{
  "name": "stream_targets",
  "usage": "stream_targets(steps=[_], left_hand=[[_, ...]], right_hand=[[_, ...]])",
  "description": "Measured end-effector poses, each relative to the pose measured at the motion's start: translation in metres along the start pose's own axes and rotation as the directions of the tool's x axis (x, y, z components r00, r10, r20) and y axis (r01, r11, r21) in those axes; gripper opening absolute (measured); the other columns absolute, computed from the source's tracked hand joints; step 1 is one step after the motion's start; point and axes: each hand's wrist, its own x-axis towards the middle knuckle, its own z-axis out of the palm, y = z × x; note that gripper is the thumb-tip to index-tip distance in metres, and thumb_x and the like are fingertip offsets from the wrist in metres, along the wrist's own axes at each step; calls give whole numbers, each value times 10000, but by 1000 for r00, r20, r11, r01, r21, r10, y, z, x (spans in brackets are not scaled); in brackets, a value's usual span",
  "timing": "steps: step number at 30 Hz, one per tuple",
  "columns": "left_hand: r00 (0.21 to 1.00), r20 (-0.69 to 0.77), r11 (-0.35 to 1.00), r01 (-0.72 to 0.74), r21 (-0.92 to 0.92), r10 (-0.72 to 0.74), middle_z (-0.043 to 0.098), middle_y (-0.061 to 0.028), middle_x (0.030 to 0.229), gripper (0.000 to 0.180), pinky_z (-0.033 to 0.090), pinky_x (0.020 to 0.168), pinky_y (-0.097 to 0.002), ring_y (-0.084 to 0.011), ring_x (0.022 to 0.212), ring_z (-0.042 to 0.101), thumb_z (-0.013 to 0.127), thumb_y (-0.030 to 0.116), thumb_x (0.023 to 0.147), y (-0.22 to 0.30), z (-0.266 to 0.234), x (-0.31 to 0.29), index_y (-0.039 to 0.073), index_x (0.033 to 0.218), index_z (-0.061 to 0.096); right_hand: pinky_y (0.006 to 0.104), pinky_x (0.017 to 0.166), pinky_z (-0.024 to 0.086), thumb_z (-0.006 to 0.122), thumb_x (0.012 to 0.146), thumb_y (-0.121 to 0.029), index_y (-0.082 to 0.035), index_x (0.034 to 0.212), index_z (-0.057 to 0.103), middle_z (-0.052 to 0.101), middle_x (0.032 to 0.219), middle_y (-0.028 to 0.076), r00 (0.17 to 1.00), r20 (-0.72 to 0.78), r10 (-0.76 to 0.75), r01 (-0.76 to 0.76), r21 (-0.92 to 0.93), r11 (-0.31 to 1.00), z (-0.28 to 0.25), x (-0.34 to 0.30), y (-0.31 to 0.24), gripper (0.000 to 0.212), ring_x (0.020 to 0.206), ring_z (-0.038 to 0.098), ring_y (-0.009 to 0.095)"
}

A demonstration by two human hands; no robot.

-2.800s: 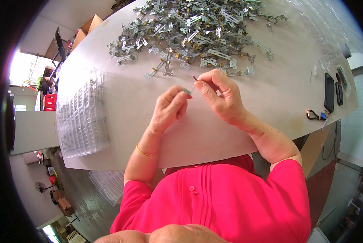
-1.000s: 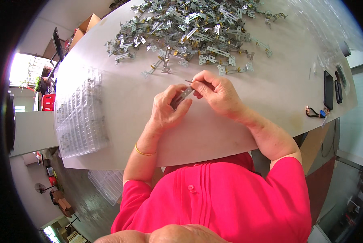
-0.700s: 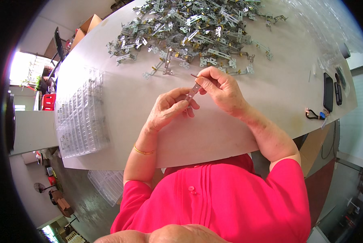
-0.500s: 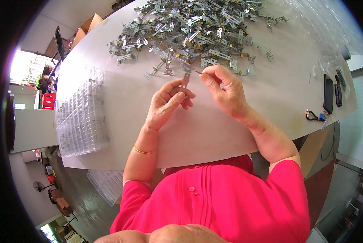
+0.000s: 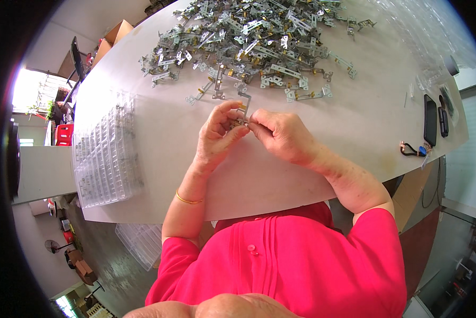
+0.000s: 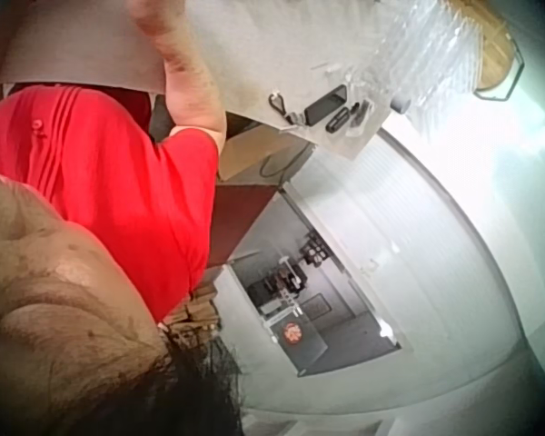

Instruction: The person assembles metal brackets by attaching small metal pieces to each bracket by hand and placing the assembled brackets into a plastic tray.

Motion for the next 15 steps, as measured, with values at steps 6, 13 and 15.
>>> stream_targets(steps=[6, 13, 15], left_hand=[[999, -14, 991, -27, 131, 29, 634, -30, 1060, 533, 486, 792, -218, -68, 892, 585, 684, -51, 894, 1, 2, 0, 46, 1382, 495], [1000, -27, 991, -6, 136, 10, 641, -44, 1052, 504, 503, 779, -229, -80, 879, 604, 687, -37, 897, 4, 1, -1, 35, 1363, 506], [999, -43, 999, 13, 47, -11, 647, -57, 1043, 478, 513, 776, -243, -97, 865, 617, 681, -14, 911, 3, 0, -1, 26, 1355, 507]], right_hand=[[391, 571, 469, 678, 911, -82, -46, 902, 610, 629, 756, 170, 997, 5, 71, -71, -32, 997, -4, 2, -2, 78, 653, 613, 352], [329, 577, 460, 673, 923, -47, -35, 936, 641, 612, 738, 141, 998, 67, -14, 14, 0, 1000, -4, 3, 3, 36, 597, 559, 226], [350, 572, 462, 676, 922, -73, -46, 930, 628, 610, 730, 149, 998, 55, 17, -16, -20, 1000, -7, 3, 0, 55, 611, 583, 271]])
